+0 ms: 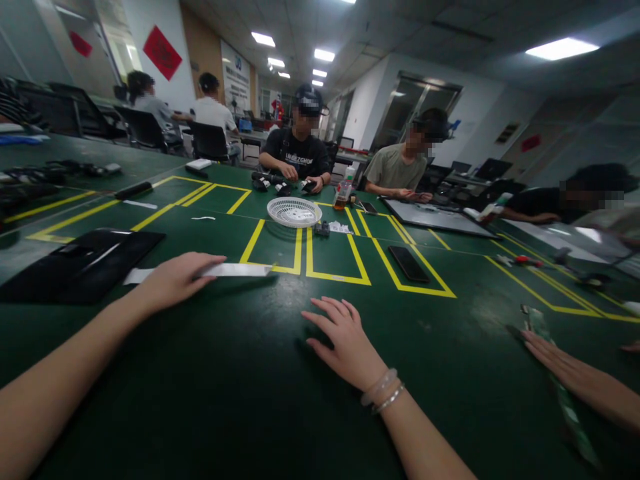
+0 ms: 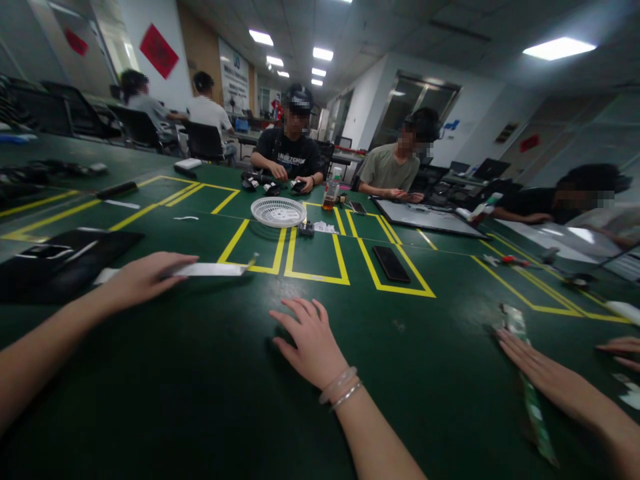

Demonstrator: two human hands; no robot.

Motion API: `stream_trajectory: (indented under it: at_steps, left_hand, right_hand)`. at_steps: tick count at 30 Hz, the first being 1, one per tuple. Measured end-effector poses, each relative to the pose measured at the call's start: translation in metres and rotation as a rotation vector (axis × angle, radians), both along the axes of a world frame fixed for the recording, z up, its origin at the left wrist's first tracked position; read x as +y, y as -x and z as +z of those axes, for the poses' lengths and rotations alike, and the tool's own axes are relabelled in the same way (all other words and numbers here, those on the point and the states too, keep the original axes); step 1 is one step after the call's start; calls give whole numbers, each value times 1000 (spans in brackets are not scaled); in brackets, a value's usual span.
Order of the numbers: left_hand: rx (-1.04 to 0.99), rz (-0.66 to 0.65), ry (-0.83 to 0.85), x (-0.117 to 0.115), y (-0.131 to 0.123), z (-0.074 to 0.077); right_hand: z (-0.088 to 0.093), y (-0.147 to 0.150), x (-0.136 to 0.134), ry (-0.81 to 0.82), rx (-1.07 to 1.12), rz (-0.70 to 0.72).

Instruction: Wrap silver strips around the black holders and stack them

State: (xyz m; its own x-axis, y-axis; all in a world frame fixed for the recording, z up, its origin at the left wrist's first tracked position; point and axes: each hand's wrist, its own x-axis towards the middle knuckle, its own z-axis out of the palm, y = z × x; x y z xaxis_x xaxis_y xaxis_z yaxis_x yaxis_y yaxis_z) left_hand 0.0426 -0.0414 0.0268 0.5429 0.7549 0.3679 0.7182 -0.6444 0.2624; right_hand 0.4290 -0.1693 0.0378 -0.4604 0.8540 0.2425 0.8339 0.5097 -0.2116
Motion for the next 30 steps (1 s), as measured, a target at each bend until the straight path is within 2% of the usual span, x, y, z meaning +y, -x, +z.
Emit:
stream_trajectory:
  at_steps: [4,7,12,17,19,22,27,28,29,30]
  left_hand:
    - [-26,-310,187,-34,-63,3]
    - [-70,-434,277,-52,-86,2]
    - [-149,-465,295,-59,-89,-1]
    - [-80,-387,245,-45,-79,-1]
    - [-20,-265,196,-32,-66,-1]
    - [31,68,68,-4,-27,-2]
    - [18,625,-101,31,82,-19]
    - [4,696,-110,34,103,-23]
    - [-9,669,-79,37,122,-28]
    - [-7,534,-4,38,138,-32]
  right_hand:
    - [1,5,-2,4,43,18]
    - [2,6,-3,79,75,66]
    - [5,7,-4,146,123,110]
    - [3,4,-1,196,314,74]
    - [1,0,3,221,517,19]
    - [1,-7,10,282,964,-123]
    - [3,-17,21,349,1642,-349]
    - [4,-19,22,376,1739,-369]
    - [3,-21,23,414,1818,-382]
    - [3,-23,25,456,1882,-393]
